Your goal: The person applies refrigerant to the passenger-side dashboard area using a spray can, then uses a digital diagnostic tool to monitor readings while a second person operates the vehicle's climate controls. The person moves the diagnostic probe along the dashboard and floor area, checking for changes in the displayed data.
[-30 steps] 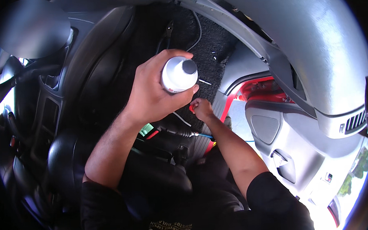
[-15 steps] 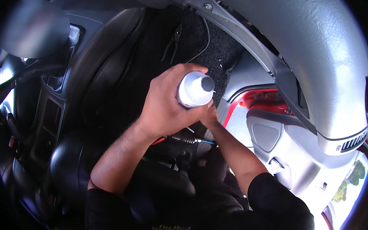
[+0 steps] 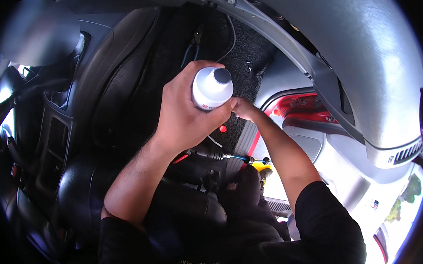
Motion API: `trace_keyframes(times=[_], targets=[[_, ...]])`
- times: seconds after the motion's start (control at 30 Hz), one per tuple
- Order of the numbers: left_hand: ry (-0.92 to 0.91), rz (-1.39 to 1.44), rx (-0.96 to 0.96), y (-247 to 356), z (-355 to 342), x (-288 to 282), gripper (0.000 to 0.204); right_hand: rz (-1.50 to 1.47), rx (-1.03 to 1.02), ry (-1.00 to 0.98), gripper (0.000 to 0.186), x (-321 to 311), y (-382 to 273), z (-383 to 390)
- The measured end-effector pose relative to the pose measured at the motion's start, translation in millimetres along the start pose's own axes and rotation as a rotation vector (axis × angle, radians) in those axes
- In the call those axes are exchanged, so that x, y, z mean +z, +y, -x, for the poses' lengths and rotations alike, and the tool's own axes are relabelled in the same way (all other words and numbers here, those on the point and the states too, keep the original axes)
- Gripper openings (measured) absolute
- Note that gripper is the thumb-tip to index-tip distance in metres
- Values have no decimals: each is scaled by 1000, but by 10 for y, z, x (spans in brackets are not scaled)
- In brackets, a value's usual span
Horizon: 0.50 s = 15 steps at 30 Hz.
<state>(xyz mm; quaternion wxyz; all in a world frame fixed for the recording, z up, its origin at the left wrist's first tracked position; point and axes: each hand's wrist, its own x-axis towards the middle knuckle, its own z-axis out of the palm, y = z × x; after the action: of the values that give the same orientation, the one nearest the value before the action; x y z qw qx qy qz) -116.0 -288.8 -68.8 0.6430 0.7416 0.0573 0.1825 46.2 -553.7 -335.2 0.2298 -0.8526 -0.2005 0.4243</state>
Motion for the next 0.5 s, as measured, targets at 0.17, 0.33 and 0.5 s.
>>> trace_keyframes(times=[0.17,0.33,0.5], targets=[[7,44,-66,124,15,72,49,-650,77,15,31,-124,-172,699],[-60,66,8,172,62,106,46,-860,-187,156,54,-279,-698,1654],[-209,41,125,313,152,169,46,-888,-451,315,55,-324,-1333,2486]])
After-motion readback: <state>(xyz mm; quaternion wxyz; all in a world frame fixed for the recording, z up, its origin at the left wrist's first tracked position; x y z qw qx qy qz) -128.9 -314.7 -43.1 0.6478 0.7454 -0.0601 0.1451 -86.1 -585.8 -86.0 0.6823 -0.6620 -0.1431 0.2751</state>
